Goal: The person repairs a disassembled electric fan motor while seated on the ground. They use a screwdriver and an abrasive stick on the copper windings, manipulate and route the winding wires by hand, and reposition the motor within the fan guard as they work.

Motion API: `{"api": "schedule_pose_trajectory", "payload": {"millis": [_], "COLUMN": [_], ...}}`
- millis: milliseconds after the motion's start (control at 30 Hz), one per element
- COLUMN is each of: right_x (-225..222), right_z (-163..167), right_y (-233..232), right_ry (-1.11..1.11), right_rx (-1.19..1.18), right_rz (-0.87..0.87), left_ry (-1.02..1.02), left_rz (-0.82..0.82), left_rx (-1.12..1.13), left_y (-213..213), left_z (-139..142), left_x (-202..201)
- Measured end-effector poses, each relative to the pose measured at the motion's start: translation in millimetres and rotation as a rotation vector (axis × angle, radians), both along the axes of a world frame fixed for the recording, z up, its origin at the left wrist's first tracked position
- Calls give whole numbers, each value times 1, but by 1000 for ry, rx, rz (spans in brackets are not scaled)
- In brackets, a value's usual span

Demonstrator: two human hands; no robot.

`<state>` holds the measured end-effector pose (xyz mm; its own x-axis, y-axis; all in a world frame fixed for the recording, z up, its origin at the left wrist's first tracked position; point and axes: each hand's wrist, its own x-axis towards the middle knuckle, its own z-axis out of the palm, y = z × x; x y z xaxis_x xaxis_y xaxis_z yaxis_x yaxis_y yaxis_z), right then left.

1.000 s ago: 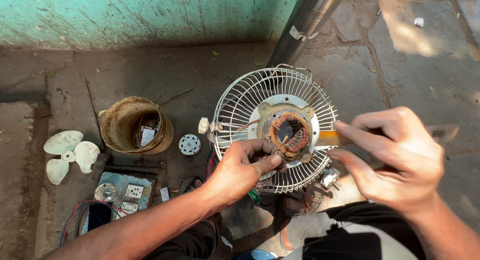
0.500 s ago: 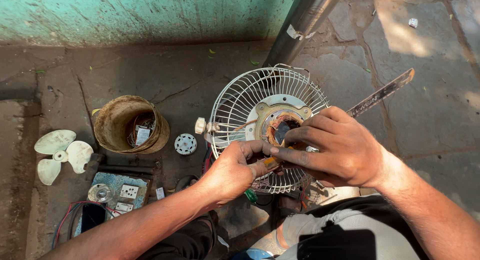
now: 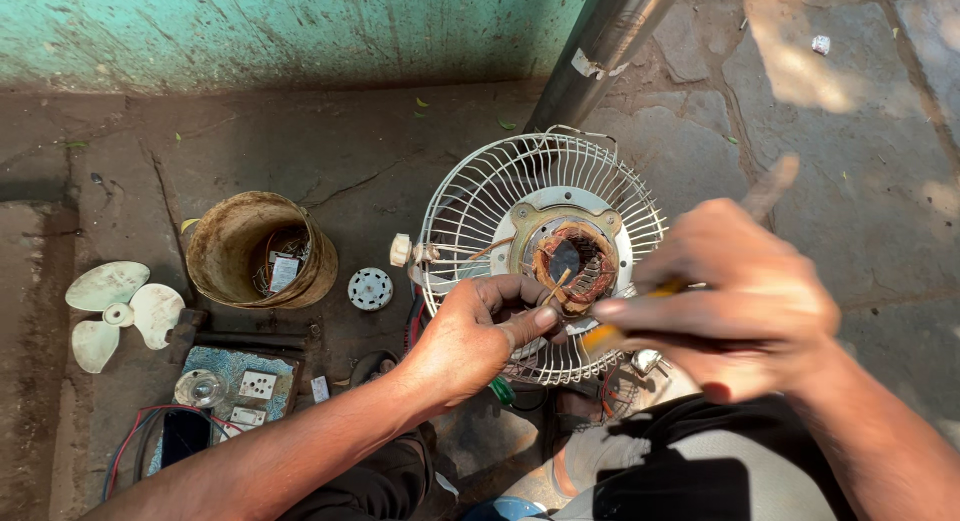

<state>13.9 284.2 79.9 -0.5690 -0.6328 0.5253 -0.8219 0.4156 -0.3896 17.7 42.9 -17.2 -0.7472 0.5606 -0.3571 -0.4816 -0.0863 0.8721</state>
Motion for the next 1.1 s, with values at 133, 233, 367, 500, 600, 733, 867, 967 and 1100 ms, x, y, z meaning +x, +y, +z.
{"api": "schedule_pose_trajectory", "payload": {"millis": [133, 233, 367, 500, 600, 733, 867, 967, 1100], "right_x": [44, 68, 69, 62, 59, 57, 57, 59, 60], "right_z": [11, -2, -28, -36, -37, -36, -40, -46, -47], "right_y": [0, -17, -39, -47, -54, -59, -60, -59, -53], "right_ry": [-141, -282, -606, -683, -673, -779, -710, -638, -670], "right_rx": [-170, -44, 140, -41, -132, -120, -136, -140, -199], "right_rz": [-539, -839, -955, -802, -730, -804, -756, -740, -784], "left_ry": [1, -20, 1, 15, 46, 60, 24, 37, 21], "left_rz": [38, 54, 86, 69, 62, 61, 56, 37, 72], "left_rx": [14, 38, 66, -28, -8, -9, -1, -35, 0], "left_y": [2, 4, 4, 3, 2, 1, 0, -1, 2], "left_z": [0, -2, -3, -2, 0, 1, 1, 0, -2], "left_x": [1, 3, 6, 8, 8, 8, 8, 7, 8]}}
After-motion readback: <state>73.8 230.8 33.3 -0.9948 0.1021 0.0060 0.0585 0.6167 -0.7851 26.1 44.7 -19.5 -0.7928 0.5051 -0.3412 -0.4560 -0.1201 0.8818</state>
